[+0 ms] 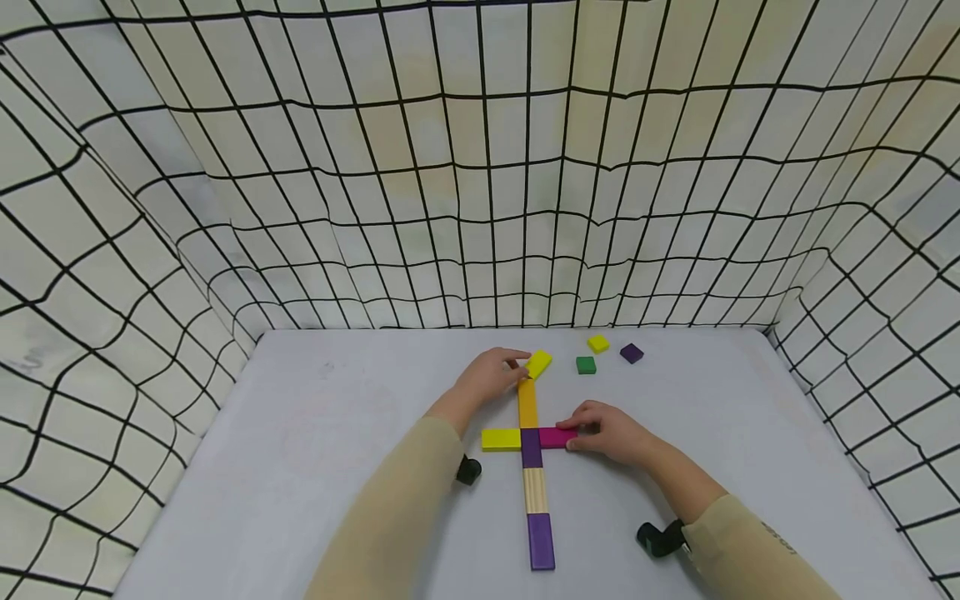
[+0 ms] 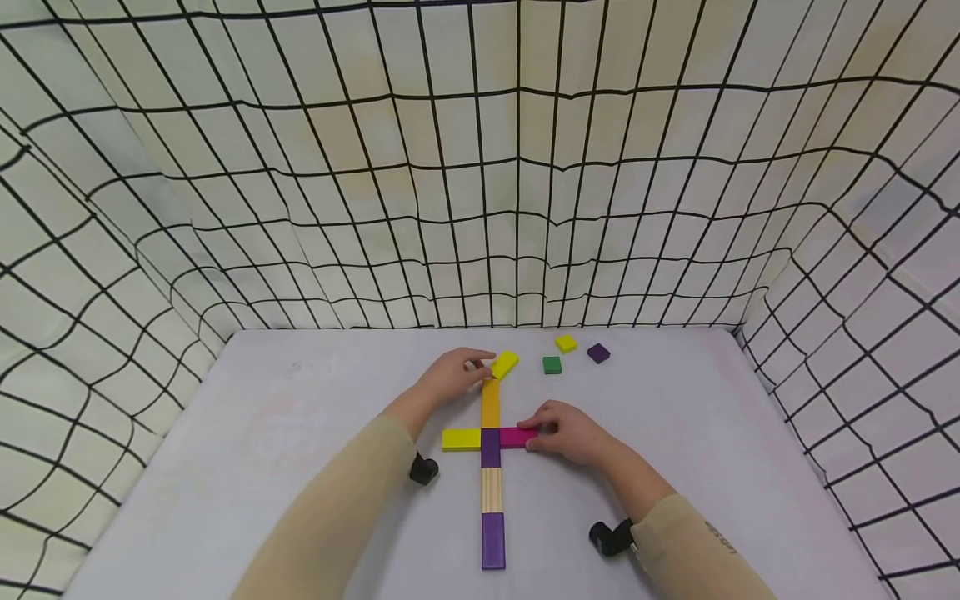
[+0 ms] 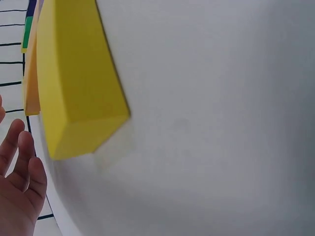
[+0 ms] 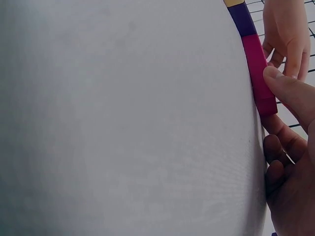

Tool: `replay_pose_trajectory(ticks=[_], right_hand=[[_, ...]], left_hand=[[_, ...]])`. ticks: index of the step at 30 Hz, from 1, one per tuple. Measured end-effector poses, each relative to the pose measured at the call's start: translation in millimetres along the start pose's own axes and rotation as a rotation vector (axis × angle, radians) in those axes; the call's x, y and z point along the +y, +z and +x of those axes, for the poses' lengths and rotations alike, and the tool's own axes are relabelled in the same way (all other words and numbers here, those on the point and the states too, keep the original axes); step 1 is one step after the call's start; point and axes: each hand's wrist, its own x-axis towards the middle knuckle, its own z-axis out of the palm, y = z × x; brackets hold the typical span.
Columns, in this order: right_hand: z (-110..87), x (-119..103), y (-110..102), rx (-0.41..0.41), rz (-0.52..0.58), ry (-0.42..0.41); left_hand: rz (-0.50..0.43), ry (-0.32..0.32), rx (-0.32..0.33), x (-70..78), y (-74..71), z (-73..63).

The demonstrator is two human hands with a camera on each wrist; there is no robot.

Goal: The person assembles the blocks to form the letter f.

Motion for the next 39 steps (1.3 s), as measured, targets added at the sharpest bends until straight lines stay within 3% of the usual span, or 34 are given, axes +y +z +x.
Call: replay_pose_trajectory(ticks=[7, 27, 32, 39], right_hand=[[1.0, 0.5, 0.5, 0.001, 0.004, 0.004], [-0.3, -4.2, 0.4, -0.001, 0.001, 0.015], [1.7, -3.3, 0.8, 0.001, -0.003, 0.011], [1.9, 1.3, 1.4, 0.002, -0.004, 0.007]], left_hand=[[0.016, 0.068, 0.000, -7.5, -8.3, -16.9], [0.052, 0.133, -0.065, -26.1, -35.3, -89.2], [0.061, 0.122, -0.100, -32.7, -34.5, -98.8], [0.092, 0.108, -0.131, -39.1, -23.4, -99.2]])
